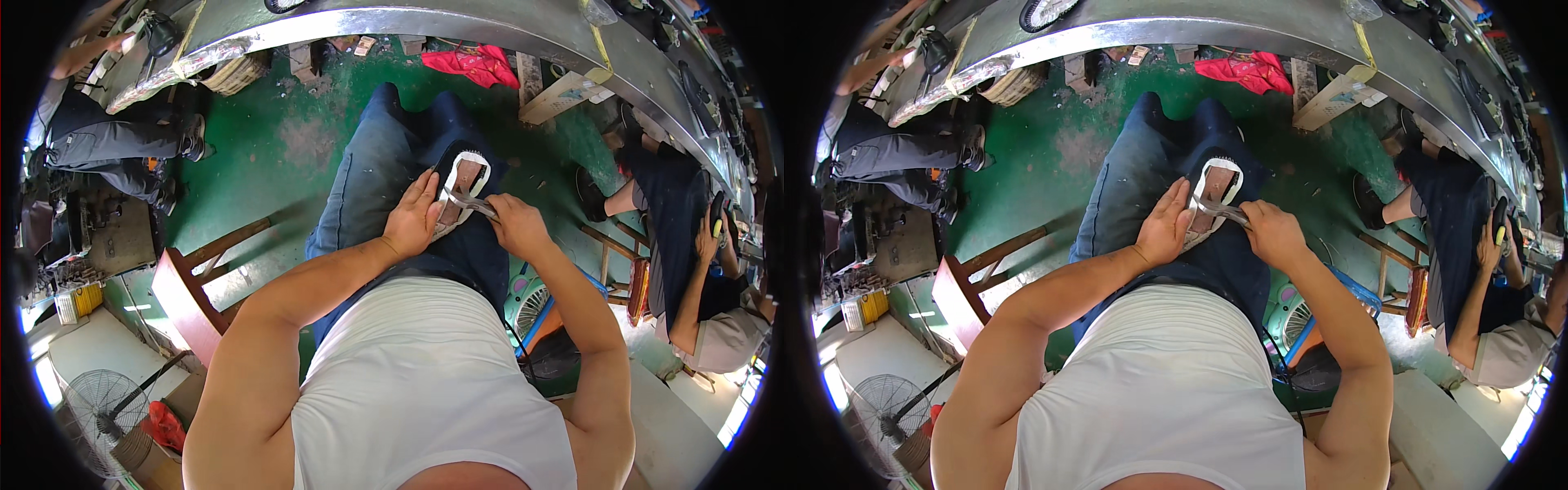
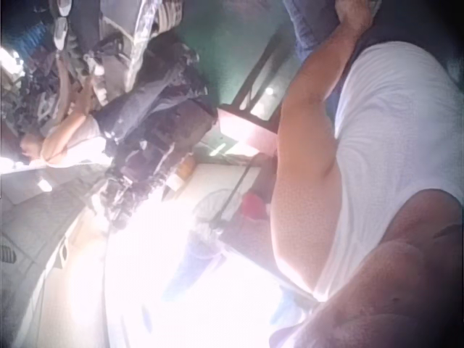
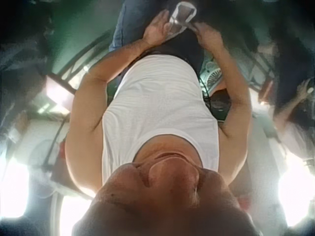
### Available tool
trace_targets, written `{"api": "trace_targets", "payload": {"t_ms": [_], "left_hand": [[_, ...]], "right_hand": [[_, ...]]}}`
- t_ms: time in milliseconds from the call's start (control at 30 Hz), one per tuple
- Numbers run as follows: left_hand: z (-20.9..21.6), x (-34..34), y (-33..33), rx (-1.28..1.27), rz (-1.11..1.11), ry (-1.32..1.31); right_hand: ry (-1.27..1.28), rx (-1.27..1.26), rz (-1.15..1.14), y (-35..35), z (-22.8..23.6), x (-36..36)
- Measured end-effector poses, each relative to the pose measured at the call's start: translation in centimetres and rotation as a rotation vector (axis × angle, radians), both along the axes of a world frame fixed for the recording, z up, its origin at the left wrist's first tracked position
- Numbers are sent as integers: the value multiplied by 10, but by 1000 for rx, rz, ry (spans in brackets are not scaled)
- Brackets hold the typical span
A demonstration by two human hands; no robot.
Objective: Picking up shoes from a conveyor belt and using pliers to assemble or repair components.
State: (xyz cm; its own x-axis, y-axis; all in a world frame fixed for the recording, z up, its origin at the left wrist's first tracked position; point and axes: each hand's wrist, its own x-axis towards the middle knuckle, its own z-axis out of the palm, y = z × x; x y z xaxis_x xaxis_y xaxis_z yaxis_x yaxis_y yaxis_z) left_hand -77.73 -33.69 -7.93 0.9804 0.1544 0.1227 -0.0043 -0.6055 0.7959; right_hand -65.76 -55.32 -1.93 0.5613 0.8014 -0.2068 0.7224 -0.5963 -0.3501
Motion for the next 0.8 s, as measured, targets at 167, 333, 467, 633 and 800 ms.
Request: {"api": "trace_targets", "payload": {"t_ms": [167,333,467,633,800], "left_hand": [[9,2,5,149,-129,9],[23,10,13,273,-357,62],[31,21,20,233,-385,204],[46,32,22,263,-440,332],[57,35,21,355,-512,424]], "right_hand": [[-44,307,9,-24,-17,-6],[95,-109,-81,-37,-5,-18],[279,13,-16,-36,13,8],[387,320,-399,-1,41,3],[263,-90,-290,15,17,11]]}}
